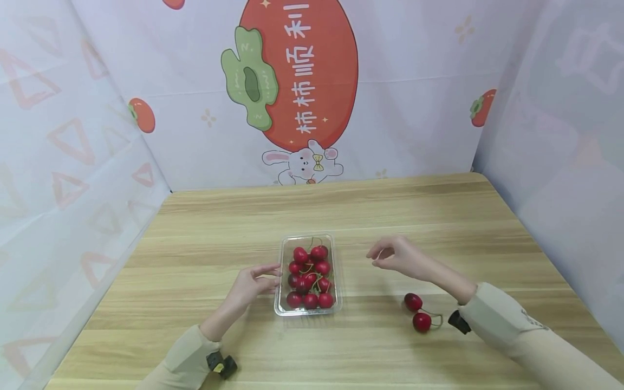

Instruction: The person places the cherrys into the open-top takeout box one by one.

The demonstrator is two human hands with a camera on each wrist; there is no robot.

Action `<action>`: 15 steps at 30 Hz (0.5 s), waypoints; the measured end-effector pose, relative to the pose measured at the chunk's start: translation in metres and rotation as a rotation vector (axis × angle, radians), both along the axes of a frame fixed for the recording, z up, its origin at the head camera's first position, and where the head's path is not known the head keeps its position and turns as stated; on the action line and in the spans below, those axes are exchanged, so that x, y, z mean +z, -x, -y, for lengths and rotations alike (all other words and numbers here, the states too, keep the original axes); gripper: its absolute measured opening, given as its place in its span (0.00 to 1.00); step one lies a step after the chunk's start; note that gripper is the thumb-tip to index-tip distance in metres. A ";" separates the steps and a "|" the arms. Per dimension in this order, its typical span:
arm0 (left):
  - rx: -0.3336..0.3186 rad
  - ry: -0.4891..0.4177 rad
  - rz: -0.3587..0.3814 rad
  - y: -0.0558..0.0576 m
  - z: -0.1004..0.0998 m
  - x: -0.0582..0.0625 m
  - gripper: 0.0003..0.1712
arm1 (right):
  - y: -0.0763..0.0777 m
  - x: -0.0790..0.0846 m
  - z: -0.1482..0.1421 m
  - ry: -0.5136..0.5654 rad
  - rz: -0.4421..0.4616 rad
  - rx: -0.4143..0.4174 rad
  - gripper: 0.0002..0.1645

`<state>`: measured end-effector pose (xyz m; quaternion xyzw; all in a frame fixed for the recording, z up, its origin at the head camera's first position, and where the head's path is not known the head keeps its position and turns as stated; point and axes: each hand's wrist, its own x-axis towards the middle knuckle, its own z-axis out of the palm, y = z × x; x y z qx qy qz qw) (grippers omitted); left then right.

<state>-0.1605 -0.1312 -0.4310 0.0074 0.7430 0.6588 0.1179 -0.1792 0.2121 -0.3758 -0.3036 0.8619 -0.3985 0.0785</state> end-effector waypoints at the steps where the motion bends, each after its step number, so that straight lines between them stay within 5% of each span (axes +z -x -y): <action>1: 0.000 0.002 0.000 0.000 0.000 0.000 0.22 | -0.001 0.000 -0.002 0.000 -0.005 0.004 0.06; 15: 0.000 -0.005 0.001 0.001 0.000 0.001 0.22 | -0.016 -0.007 -0.020 -0.047 -0.018 -0.012 0.06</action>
